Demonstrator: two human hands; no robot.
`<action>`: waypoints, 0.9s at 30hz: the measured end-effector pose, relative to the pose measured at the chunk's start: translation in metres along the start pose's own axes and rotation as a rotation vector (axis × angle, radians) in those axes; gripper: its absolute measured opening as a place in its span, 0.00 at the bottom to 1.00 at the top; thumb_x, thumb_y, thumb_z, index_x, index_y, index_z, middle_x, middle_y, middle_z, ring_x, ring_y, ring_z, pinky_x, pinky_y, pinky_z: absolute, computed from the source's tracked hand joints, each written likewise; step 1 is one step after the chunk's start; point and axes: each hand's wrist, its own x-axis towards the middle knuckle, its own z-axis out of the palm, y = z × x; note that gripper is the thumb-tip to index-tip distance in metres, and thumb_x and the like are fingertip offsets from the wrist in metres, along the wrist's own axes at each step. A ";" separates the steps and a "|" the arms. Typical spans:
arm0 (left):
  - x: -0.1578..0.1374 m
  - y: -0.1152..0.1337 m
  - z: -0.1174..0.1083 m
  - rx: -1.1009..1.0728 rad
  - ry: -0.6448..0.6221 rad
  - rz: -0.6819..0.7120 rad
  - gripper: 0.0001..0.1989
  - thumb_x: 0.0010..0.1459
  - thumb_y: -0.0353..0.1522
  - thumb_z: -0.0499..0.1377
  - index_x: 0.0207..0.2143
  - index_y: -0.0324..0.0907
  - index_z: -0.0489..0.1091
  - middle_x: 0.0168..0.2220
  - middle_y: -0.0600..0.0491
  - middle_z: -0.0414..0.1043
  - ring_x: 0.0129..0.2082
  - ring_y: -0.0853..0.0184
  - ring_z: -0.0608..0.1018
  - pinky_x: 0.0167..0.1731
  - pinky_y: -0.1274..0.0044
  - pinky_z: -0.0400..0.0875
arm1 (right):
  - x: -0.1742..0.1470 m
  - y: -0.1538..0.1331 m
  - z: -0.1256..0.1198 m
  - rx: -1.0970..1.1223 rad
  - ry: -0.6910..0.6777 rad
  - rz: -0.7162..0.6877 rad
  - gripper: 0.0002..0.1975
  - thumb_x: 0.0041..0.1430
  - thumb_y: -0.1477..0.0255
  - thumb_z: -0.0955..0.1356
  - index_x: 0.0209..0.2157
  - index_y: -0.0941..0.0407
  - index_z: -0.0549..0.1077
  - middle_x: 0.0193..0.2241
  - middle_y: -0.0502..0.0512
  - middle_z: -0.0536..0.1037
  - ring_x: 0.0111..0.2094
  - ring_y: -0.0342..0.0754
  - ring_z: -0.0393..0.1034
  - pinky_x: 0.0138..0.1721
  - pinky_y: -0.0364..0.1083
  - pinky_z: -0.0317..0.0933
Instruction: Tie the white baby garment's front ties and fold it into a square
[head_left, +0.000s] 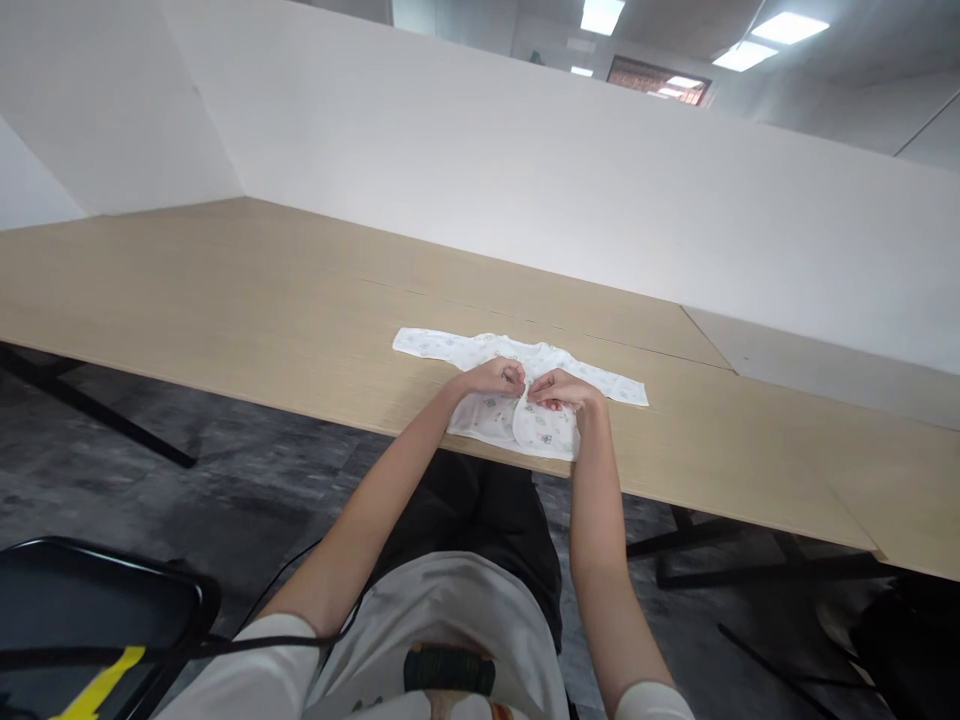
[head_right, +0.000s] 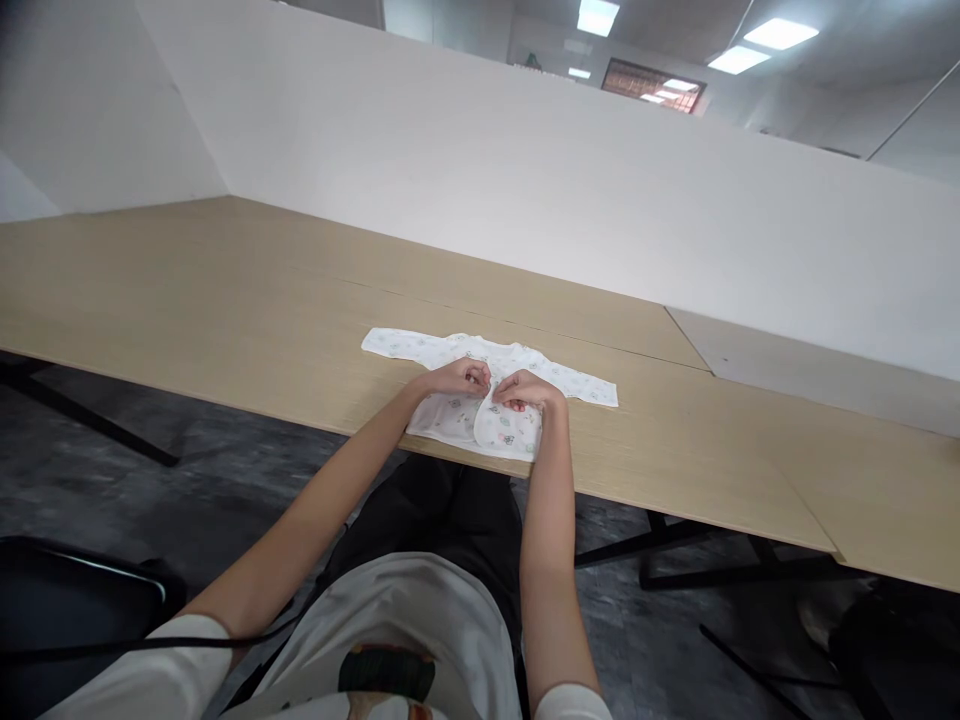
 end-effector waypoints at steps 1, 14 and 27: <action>0.000 0.000 0.000 0.000 0.000 -0.002 0.14 0.43 0.36 0.64 0.31 0.38 0.67 0.27 0.54 0.72 0.26 0.71 0.72 0.25 0.81 0.62 | 0.000 0.000 0.000 0.001 -0.004 -0.001 0.10 0.41 0.71 0.73 0.26 0.64 0.75 0.13 0.47 0.66 0.14 0.36 0.55 0.15 0.38 0.47; -0.003 0.006 -0.001 0.047 0.052 -0.043 0.17 0.48 0.39 0.65 0.38 0.37 0.76 0.27 0.50 0.76 0.28 0.67 0.76 0.29 0.79 0.67 | 0.004 -0.001 0.004 -0.023 -0.014 -0.003 0.14 0.42 0.67 0.75 0.27 0.64 0.76 0.14 0.48 0.67 0.15 0.36 0.55 0.16 0.38 0.49; -0.006 0.009 0.002 0.196 0.113 -0.045 0.20 0.44 0.36 0.66 0.41 0.38 0.76 0.29 0.50 0.77 0.28 0.64 0.77 0.27 0.79 0.68 | 0.013 0.004 0.005 -0.104 -0.027 -0.021 0.11 0.41 0.68 0.74 0.24 0.62 0.73 0.13 0.47 0.66 0.14 0.36 0.56 0.16 0.38 0.49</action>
